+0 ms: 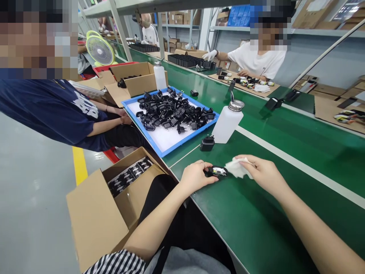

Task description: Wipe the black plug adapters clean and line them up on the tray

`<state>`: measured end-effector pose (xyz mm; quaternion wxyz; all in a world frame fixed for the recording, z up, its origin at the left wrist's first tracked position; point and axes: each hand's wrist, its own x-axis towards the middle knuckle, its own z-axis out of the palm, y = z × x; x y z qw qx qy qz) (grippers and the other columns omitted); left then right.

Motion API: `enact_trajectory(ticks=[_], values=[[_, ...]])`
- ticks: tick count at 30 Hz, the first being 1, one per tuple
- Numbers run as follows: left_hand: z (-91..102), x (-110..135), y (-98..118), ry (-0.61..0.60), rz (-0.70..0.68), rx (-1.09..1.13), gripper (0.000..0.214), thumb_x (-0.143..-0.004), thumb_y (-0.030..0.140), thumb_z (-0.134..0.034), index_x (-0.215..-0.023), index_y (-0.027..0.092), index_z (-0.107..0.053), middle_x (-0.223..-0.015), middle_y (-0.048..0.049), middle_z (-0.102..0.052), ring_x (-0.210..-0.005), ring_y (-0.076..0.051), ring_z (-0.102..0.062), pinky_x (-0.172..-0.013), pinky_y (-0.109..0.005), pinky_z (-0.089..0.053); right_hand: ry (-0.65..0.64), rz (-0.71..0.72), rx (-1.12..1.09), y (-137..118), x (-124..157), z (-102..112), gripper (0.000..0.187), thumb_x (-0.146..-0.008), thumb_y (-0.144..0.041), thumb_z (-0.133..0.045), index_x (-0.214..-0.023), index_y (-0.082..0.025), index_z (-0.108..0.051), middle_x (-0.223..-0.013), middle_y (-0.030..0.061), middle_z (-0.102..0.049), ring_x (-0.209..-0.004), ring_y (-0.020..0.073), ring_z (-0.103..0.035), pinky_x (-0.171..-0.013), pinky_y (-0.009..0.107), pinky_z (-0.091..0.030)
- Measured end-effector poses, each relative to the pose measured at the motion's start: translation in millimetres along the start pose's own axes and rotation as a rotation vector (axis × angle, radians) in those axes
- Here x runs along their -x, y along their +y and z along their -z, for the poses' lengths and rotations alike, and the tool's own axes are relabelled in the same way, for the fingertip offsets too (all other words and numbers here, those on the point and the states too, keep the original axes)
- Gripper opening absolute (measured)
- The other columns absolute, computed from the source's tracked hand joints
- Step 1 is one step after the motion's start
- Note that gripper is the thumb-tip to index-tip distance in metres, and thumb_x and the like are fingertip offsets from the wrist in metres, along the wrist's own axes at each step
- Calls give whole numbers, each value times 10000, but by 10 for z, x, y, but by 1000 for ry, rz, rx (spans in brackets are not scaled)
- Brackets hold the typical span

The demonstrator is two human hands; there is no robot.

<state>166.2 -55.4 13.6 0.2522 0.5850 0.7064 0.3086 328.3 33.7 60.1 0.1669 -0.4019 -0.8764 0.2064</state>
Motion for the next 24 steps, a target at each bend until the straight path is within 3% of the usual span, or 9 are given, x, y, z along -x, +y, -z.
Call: enact_trajectory(ticks=[3,7,11,14,18,20,22,24], values=[[-9,-19,7,-18,-8,-47,331,-565,408,-577,-844,230,-575,-772,25,-543,-690,-136,-519,-606,-227,-381,175,125,-81,-137,66,-241,228,-770,-225,-371,-880,-180,-566,-830,29,-623,-663,144,-582,-574,247,-473],[-5,-30,20,-37,6,-78,249,-570,394,-568,-724,198,-581,-713,19,-527,-628,-130,-516,-528,-214,-360,59,571,-19,-152,155,-459,274,-781,-127,-312,-874,-191,-561,-949,53,-587,-955,169,-491,-835,371,-375],[8,-18,32,-54,-19,-77,227,-564,375,-575,-718,208,-578,-713,31,-524,-612,-121,-513,-505,-209,-347,23,728,125,38,210,-340,305,-770,-78,-301,-886,-203,-554,-962,78,-576,-1005,185,-451,-851,456,-333],[20,-15,33,-72,-33,-59,263,-569,381,-574,-789,237,-579,-741,38,-538,-652,-124,-519,-540,-210,-363,41,695,159,144,215,-174,301,-765,-95,-307,-844,-215,-571,-928,73,-588,-943,189,-496,-778,409,-408],[36,-20,22,-98,12,-59,333,-555,431,-573,-833,247,-564,-760,31,-567,-683,-148,-524,-562,-227,-374,120,255,106,156,204,-96,239,-781,-214,-339,-850,-217,-568,-796,38,-623,-639,154,-582,-493,259,-478],[39,-20,18,-109,47,-57,339,-555,438,-568,-836,251,-553,-730,33,-579,-663,-154,-526,-543,-232,-371,192,116,90,112,227,-158,233,-783,-243,-346,-876,-213,-558,-763,22,-629,-575,145,-578,-450,243,-467],[37,-19,21,-103,70,-55,325,-556,434,-567,-823,250,-543,-708,35,-583,-647,-157,-530,-533,-234,-368,233,182,112,31,292,-258,247,-784,-223,-332,-876,-201,-561,-804,34,-626,-655,155,-583,-523,254,-479],[30,-18,30,-92,74,-53,305,-559,420,-567,-806,245,-534,-703,32,-583,-645,-161,-533,-531,-235,-366,232,358,160,-76,393,-333,267,-774,-166,-320,-854,-182,-574,-836,62,-619,-751,170,-571,-614,278,-476]])
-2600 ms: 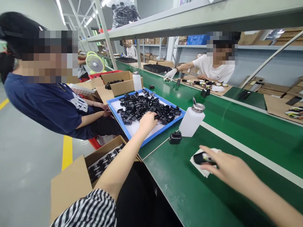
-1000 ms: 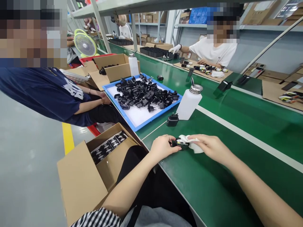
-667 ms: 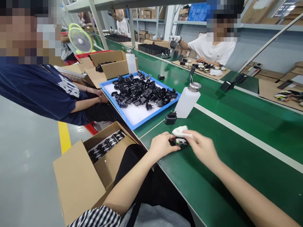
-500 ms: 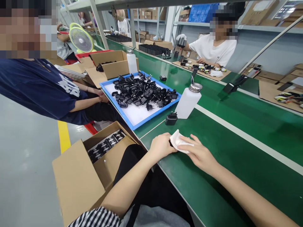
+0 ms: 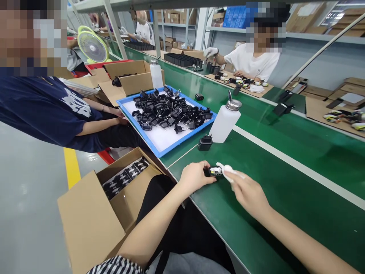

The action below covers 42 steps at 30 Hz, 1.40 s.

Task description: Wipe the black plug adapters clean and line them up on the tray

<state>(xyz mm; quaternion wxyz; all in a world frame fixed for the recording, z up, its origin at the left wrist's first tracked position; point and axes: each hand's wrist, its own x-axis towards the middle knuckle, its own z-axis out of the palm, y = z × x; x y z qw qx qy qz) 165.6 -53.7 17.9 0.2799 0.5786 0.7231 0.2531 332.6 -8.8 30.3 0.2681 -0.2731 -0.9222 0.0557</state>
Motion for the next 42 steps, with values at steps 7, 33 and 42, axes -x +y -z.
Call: enact_trajectory(ticks=[7,33,42], values=[[54,27,-4,31,-10,-2,367,-545,426,-583,-840,226,-495,-718,20,-559,-659,-164,-523,-539,-241,-367,-455,-46,-292,0,-44,280,278,-783,-214,-295,-853,-199,-564,-748,30,-626,-621,145,-581,-514,245,-485],[32,302,292,-93,53,963,398,-711,522,-346,-893,179,-434,-645,23,-495,-362,-25,-370,-328,-155,-263,-283,147,-284,-301,-224,192,77,-743,-222,-438,-788,-216,-501,-708,9,-585,-607,120,-535,-536,227,-450],[-296,710,-636,753,35,549,346,-776,408,-217,-792,172,-470,-834,-43,-491,-804,-145,-477,-736,-282,-386,-271,-51,-361,-97,-188,55,197,-773,-266,-360,-797,-205,-546,-818,29,-604,-679,147,-561,-577,270,-459]])
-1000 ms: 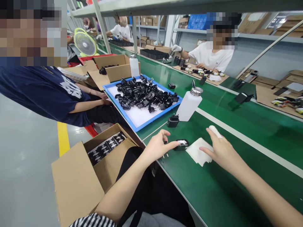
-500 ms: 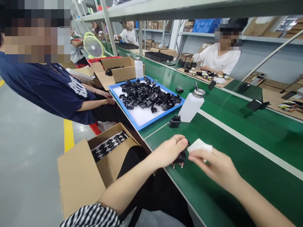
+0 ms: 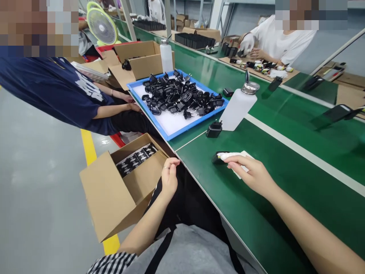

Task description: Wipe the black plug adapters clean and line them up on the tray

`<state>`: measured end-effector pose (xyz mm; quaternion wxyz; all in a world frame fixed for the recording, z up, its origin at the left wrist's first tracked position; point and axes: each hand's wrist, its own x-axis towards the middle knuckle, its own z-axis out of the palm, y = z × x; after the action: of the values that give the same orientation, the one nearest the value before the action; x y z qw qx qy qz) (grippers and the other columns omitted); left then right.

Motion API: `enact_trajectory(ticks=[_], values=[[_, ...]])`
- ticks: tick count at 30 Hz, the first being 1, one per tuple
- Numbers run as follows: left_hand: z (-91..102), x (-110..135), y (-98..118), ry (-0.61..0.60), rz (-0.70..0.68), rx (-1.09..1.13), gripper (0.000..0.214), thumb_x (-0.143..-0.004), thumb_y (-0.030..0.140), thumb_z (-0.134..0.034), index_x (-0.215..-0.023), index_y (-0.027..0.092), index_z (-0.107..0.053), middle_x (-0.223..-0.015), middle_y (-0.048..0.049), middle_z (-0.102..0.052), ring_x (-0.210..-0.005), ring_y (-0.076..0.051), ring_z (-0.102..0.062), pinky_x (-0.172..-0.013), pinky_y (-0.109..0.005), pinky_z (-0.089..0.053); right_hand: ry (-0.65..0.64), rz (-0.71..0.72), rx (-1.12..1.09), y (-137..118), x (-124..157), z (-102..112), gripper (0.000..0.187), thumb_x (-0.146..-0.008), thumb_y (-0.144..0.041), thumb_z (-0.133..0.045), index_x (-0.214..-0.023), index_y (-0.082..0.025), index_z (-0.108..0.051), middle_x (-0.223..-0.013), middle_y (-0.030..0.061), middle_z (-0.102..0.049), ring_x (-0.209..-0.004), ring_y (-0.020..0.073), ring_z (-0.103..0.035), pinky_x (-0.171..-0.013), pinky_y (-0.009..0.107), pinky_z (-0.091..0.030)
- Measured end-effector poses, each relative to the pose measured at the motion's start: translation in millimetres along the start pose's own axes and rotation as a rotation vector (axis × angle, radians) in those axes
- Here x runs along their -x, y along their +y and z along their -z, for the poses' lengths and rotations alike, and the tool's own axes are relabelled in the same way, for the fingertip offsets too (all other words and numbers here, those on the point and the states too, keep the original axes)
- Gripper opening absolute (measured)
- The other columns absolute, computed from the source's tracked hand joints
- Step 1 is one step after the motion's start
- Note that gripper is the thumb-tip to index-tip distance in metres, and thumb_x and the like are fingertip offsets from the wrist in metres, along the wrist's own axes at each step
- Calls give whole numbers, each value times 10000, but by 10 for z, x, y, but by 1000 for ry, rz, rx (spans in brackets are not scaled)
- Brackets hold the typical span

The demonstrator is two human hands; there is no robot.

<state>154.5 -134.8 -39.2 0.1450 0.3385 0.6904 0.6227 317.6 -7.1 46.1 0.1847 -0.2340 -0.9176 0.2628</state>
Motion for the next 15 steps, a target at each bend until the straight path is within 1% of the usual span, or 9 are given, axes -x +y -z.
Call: enact_trajectory(ticks=[3,5,6,7,9,10,11,13,15], values=[[258,463,-386,-492,33,-336,305,-716,399,-361,-903,188,-479,-951,-58,-506,-917,-183,-446,-823,-333,-336,-13,-28,-48,33,-34,7,210,-762,-298,-362,-755,-215,-555,-785,20,-612,-669,156,-572,-580,274,-470],[303,835,-574,-862,8,-499,357,-609,392,-515,-919,217,-500,-875,-43,-551,-866,-213,-474,-827,-374,-323,49,-33,-33,25,-33,15,195,-752,-316,-382,-745,-231,-557,-780,16,-616,-672,165,-578,-584,276,-478],[293,986,-647,-883,12,-531,402,-524,371,-593,-888,213,-523,-817,-46,-568,-852,-244,-481,-811,-395,-329,89,-32,-19,21,-25,24,187,-749,-323,-390,-741,-240,-558,-774,12,-617,-659,167,-581,-571,274,-481],[271,1093,-702,-889,19,-569,396,-510,335,-608,-874,196,-534,-788,-62,-573,-843,-265,-486,-786,-407,-341,118,-28,-1,18,-13,36,177,-745,-328,-399,-740,-251,-558,-762,7,-619,-635,168,-583,-550,269,-485],[232,1147,-729,-875,62,-583,227,-574,306,-559,-769,192,-553,-685,-57,-568,-746,-254,-517,-695,-388,-377,152,2,45,9,25,65,163,-747,-327,-404,-741,-270,-556,-721,-4,-620,-580,165,-582,-498,256,-485],[225,1098,-691,-825,112,-539,157,-633,314,-500,-718,190,-545,-633,-46,-553,-685,-229,-525,-649,-365,-386,154,27,75,-4,49,76,160,-753,-316,-398,-749,-277,-553,-707,-8,-620,-564,163,-582,-478,249,-484],[229,1010,-619,-757,184,-449,176,-689,335,-431,-683,188,-526,-577,-28,-526,-620,-197,-524,-603,-334,-391,159,72,108,-27,76,80,158,-759,-303,-391,-764,-284,-548,-697,-13,-622,-556,162,-583,-466,242,-484],[254,770,-387,-598,364,-158,306,-758,408,-287,-710,179,-483,-529,4,-470,-528,-141,-505,-510,-268,-381,142,216,177,-110,133,57,149,-759,-288,-397,-820,-296,-533,-708,-16,-627,-574,164,-591,-477,233,-492],[280,531,-89,-594,469,185,409,-742,510,-236,-870,173,-429,-622,3,-468,-506,-116,-499,-414,-211,-340,87,382,243,-237,176,-17,195,-735,-303,-437,-914,-295,-512,-753,-7,-632,-611,173,-598,-486,223,-503]])
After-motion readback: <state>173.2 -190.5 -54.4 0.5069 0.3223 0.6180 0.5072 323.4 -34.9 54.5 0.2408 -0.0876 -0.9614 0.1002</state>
